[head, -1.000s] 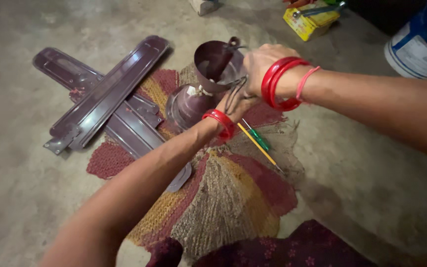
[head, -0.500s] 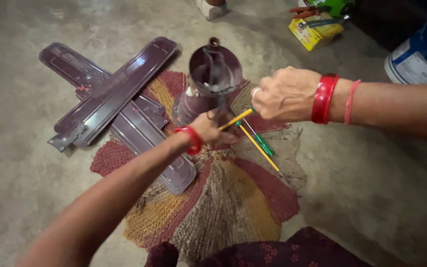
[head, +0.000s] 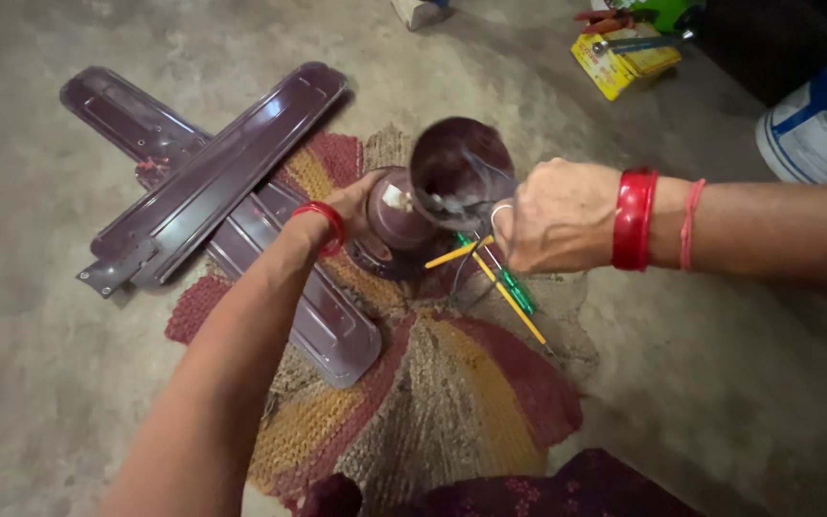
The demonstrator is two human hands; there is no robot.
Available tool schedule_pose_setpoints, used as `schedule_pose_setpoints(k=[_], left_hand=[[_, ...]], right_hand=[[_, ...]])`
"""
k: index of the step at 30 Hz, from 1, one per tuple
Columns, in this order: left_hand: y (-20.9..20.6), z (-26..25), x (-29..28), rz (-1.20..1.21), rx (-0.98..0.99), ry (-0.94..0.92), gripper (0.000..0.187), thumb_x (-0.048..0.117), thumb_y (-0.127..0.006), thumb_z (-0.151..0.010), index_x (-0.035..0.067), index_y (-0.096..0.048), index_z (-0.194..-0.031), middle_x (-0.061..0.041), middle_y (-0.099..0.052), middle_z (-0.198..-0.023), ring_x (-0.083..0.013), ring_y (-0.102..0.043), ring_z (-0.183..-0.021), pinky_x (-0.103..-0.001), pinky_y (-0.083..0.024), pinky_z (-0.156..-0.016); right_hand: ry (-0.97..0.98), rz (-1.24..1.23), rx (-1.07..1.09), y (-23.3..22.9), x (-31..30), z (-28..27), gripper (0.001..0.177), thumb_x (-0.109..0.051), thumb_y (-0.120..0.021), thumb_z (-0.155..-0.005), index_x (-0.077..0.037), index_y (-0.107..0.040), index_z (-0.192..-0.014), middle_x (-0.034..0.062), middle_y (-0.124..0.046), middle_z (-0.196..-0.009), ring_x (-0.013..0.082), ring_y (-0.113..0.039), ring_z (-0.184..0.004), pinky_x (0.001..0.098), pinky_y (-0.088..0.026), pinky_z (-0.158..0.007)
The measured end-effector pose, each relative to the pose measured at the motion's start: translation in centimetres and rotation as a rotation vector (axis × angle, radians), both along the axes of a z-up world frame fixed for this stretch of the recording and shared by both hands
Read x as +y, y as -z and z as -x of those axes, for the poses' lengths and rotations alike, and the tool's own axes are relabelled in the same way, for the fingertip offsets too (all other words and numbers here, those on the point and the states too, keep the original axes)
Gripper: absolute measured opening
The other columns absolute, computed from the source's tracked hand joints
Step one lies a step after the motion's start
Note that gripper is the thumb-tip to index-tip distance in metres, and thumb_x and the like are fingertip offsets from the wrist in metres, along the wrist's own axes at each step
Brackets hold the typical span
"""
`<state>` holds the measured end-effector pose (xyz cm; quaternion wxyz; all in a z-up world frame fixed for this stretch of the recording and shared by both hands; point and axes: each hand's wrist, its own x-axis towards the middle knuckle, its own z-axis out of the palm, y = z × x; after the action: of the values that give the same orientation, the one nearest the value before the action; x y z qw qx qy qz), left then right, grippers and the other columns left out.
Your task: The person uses a screwdriver to loosen and remove the central nut from a ceiling fan motor housing. They then detach the motor assembly from the base and set it aside.
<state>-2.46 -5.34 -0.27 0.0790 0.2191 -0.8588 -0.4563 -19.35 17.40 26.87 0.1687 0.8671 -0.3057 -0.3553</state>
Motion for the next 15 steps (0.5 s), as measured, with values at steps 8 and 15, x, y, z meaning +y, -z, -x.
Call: schedule_pose_setpoints(k=[8,15], left_hand=[[1.3,0.9,0.5,0.03,0.122,0.151,0.136,0.028,-0.107,-0.037,0.019,-0.038,-0.154,-0.017,-0.05,-0.153,-0.0404,-0.046,-0.143,-0.048,-0.043,-0.119],[5.3,2.9,0.0,0.144,-0.32,-0.206,0.149,0.027,-0.103,-0.048,0.039,-0.005,-0.16,-0.021,-0.009,-0.166,-0.0579,-0.032,-0.139,-0.063,-0.039,-0.112]], right_hand=[[-0.023,0.041,-0.216,0.2,1.3,-0.4,0.017,-0.018,-0.069,-0.07,-0.003,-0.06,-0.067,0.0042,-0.056,-0.058,0.0247,-0.066,-0.051,0.0388,-0.056,-0.038],[-0.056,0.087,-0.304,0.6,2.2,-0.3,0.017,-0.019,-0.069,-0.063,-0.003,-0.061,-0.065,0.008,-0.056,-0.058,0.0245,-0.066,-0.049,0.0372,-0.054,-0.036]])
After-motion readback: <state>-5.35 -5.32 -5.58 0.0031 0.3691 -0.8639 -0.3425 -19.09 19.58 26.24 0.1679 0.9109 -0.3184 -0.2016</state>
